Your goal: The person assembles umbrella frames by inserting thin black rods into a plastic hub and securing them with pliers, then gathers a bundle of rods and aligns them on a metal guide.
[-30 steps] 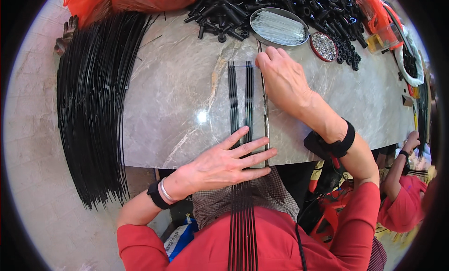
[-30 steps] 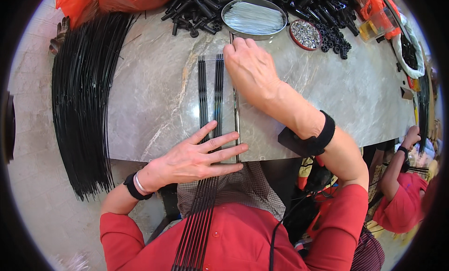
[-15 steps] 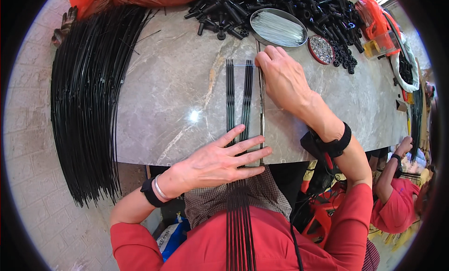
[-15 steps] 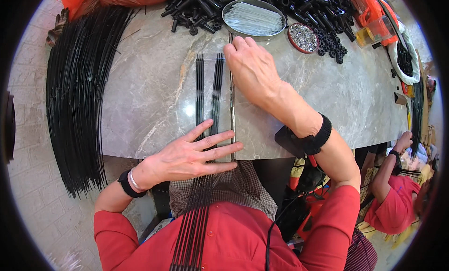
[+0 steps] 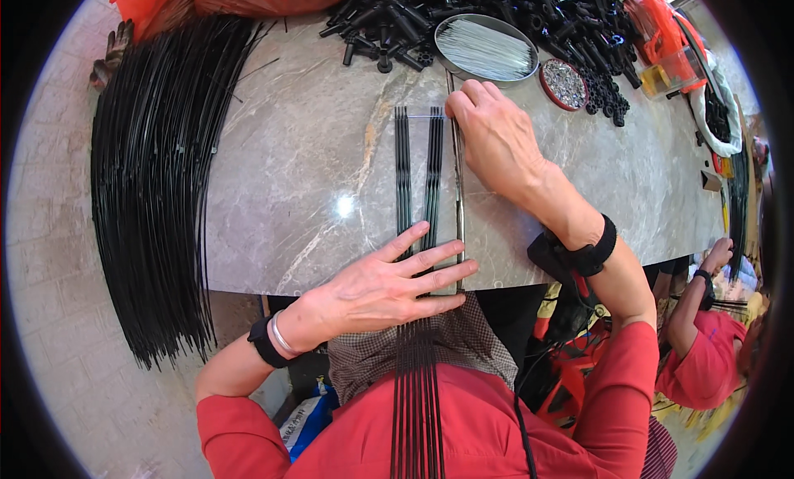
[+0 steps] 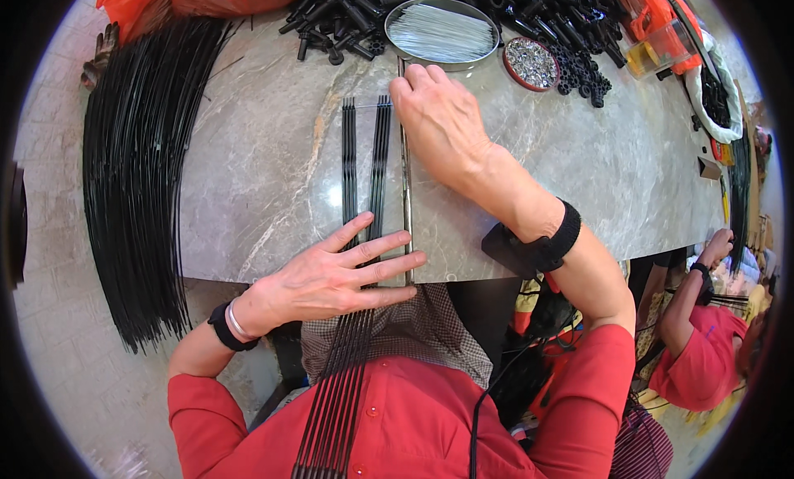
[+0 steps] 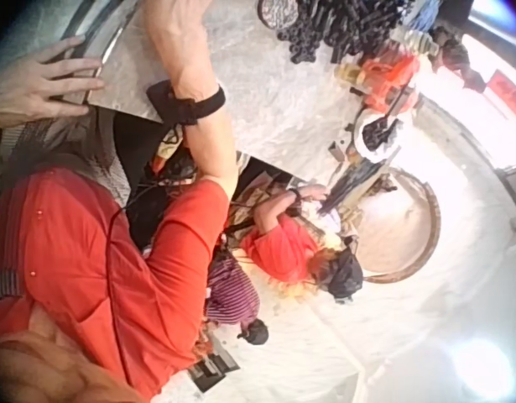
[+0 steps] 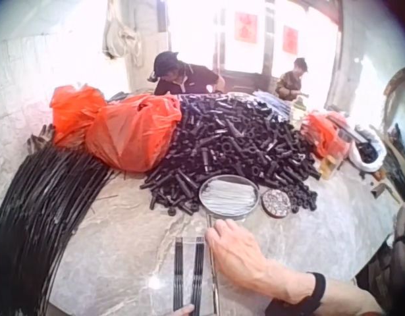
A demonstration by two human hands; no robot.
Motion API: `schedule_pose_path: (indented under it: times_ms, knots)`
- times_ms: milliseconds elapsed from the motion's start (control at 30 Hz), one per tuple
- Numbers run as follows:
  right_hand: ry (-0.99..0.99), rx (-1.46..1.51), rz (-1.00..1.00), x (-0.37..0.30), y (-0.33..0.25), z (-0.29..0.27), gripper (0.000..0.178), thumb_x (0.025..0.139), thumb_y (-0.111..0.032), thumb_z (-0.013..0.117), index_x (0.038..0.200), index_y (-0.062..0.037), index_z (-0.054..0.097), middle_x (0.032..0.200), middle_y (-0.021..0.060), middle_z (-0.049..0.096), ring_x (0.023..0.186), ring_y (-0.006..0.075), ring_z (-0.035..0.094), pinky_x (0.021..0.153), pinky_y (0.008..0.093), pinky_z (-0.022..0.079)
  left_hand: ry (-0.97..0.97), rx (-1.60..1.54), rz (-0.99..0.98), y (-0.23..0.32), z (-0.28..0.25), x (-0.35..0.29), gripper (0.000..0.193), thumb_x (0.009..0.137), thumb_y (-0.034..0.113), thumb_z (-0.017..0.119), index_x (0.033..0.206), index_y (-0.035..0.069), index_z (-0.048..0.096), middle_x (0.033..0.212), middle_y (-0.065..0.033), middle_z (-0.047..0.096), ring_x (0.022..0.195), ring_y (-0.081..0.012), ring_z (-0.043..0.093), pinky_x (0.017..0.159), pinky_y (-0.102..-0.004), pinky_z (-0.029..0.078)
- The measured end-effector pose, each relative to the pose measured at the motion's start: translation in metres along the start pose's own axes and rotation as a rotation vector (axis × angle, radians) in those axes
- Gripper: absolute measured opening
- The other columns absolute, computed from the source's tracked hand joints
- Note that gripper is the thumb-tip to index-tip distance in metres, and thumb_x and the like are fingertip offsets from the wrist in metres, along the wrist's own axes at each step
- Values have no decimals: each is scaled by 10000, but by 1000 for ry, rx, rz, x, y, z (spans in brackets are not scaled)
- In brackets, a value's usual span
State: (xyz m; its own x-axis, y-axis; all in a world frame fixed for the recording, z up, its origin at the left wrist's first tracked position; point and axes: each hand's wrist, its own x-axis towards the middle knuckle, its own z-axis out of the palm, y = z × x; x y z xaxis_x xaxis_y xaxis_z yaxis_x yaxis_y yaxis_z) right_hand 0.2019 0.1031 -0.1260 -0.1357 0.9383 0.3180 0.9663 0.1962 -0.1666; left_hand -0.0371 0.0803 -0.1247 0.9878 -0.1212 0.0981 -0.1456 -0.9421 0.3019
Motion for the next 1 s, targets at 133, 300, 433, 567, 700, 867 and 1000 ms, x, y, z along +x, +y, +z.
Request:
schedule_pose_path:
  times_ms: [133, 300, 433, 567, 700, 867, 1000]
  knots:
    - [0, 1, 22, 1, -1, -1, 132, 756, -35, 568, 885, -9, 577, 919, 132, 580, 920, 305, 574, 777, 396, 495, -24, -8, -4, 0, -2, 1, 458, 780, 230, 618, 1232, 291, 574, 1509, -1, 361, 1399, -233, 330, 1147, -535, 231]
    - [16, -27, 21, 1, -2, 2, 129, 755, -53, 573, 878, -18, 581, 928, 119, 588, 929, 284, 581, 780, 393, 495, -51, -24, -14, 1, -1, 2, 458, 787, 218, 608, 1238, 285, 566, 1507, 5, 366, 1402, -236, 326, 1149, -541, 222]
    - [33, -53, 17, -2, -4, 4, 131, 749, -56, 580, 875, -20, 584, 932, 113, 588, 929, 274, 581, 784, 380, 491, -57, -31, -30, 2, -3, 2, 473, 781, 202, 611, 1244, 285, 560, 1500, 9, 377, 1395, -232, 339, 1152, -543, 215]
    - [48, -64, -2, -2, -3, 5, 136, 743, -61, 589, 873, -24, 588, 933, 110, 586, 936, 266, 579, 790, 367, 481, -68, -14, -16, 1, -5, 2, 493, 772, 193, 620, 1253, 285, 553, 1494, 8, 383, 1387, -232, 352, 1154, -542, 213]
    - [57, -52, -8, -1, -3, 8, 131, 743, -67, 591, 868, -28, 596, 931, 107, 587, 940, 264, 578, 791, 367, 476, -92, -14, -27, 2, -7, 4, 500, 770, 195, 625, 1255, 295, 550, 1492, 17, 387, 1382, -228, 358, 1152, -551, 211]
    - [84, -21, -10, -1, 0, 10, 127, 745, -70, 590, 865, -34, 609, 933, 106, 588, 941, 260, 578, 793, 363, 475, -100, -32, -45, 1, -7, 6, 507, 768, 216, 634, 1257, 319, 546, 1490, 38, 390, 1379, -212, 363, 1148, -573, 203]
    - [114, -9, -13, 1, 2, 11, 121, 744, -70, 587, 859, -41, 612, 918, 102, 583, 931, 256, 577, 782, 366, 473, -108, -3, -37, 0, -9, 6, 506, 767, 227, 637, 1257, 316, 550, 1489, 34, 392, 1377, -211, 365, 1145, -570, 208]
